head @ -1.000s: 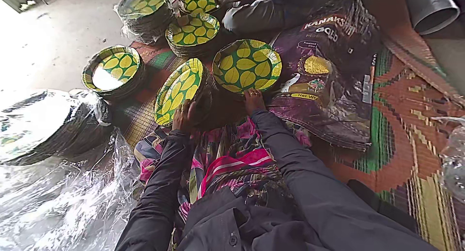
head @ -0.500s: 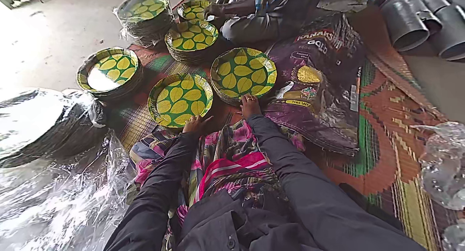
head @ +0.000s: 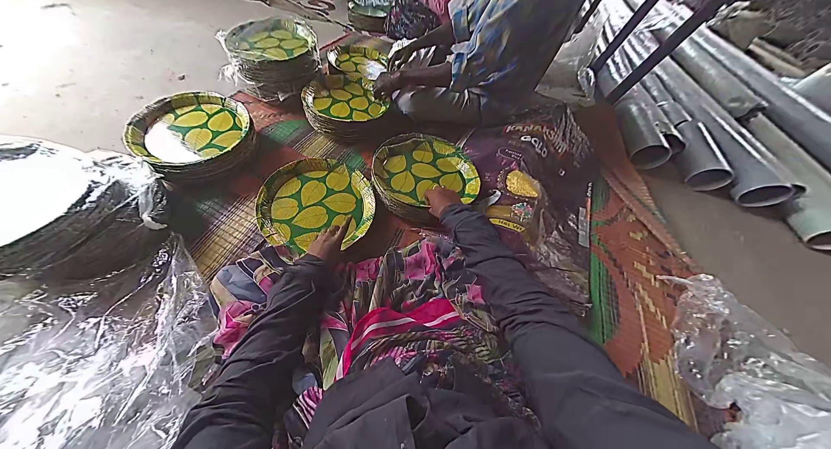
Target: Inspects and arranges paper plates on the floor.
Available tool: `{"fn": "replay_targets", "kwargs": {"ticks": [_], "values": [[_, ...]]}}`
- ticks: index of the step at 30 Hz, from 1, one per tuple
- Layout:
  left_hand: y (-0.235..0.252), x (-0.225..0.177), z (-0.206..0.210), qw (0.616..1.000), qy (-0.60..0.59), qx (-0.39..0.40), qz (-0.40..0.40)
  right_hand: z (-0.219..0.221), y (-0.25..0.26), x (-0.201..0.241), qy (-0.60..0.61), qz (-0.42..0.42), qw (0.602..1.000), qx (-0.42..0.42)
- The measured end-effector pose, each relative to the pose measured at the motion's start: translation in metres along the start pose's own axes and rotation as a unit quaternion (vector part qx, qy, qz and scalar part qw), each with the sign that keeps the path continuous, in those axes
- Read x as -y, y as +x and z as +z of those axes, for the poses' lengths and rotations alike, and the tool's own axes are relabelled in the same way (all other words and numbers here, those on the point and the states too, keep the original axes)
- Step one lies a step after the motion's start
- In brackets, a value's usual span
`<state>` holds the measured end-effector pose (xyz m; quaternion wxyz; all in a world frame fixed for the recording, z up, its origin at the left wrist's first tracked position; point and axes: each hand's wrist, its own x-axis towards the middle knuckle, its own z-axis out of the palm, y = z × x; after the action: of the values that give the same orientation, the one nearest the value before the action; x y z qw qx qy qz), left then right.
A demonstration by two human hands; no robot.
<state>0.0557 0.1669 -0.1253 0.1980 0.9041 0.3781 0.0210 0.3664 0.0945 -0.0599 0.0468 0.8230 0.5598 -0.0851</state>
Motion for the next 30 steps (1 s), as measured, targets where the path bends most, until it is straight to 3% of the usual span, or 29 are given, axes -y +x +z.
{"fn": "replay_targets", "kwargs": {"ticks": [2, 5, 7, 9, 10, 12, 15, 19, 21, 26, 30], "values": [[-0.007, -0.002, -0.003, 0.986, -0.028, -0.153, 0.059, -0.017, -0.011, 0.008, 0.027, -0.034, 0.992, -0.115], [-0.009, -0.002, -0.003, 0.910, 0.042, -0.387, 0.142, -0.021, -0.023, 0.036, 0.056, -0.143, 0.915, -0.373], [-0.015, -0.008, 0.000, 0.841, 0.120, -0.501, 0.164, -0.010, -0.034, 0.059, 0.053, -0.238, 0.884, -0.399], [-0.023, -0.014, 0.001, 0.813, 0.188, -0.528, 0.158, 0.011, -0.036, 0.083, 0.050, -0.325, 0.855, -0.402], [-0.024, -0.014, 0.000, 0.823, 0.200, -0.509, 0.152, 0.022, -0.036, 0.093, 0.051, -0.346, 0.853, -0.388], [-0.019, -0.010, -0.002, 0.892, 0.164, -0.403, 0.122, 0.041, -0.032, 0.105, 0.040, -0.342, 0.880, -0.327], [-0.004, 0.008, -0.007, 0.976, 0.074, -0.203, 0.020, 0.047, -0.023, 0.100, 0.045, -0.217, 0.953, -0.208], [-0.007, -0.006, -0.019, 0.997, 0.018, 0.013, -0.077, 0.050, -0.002, 0.048, 0.045, 0.017, 0.994, -0.096], [-0.008, -0.017, -0.016, 0.988, 0.054, 0.087, -0.116, 0.058, -0.004, 0.028, 0.012, 0.045, 0.999, -0.025], [-0.002, 0.002, -0.014, 0.985, 0.057, 0.104, -0.125, 0.050, -0.016, 0.018, -0.018, 0.042, 0.999, -0.023], [-0.008, 0.023, -0.009, 0.998, -0.055, 0.011, -0.037, 0.023, -0.014, 0.007, 0.001, 0.011, 1.000, 0.016]]}}
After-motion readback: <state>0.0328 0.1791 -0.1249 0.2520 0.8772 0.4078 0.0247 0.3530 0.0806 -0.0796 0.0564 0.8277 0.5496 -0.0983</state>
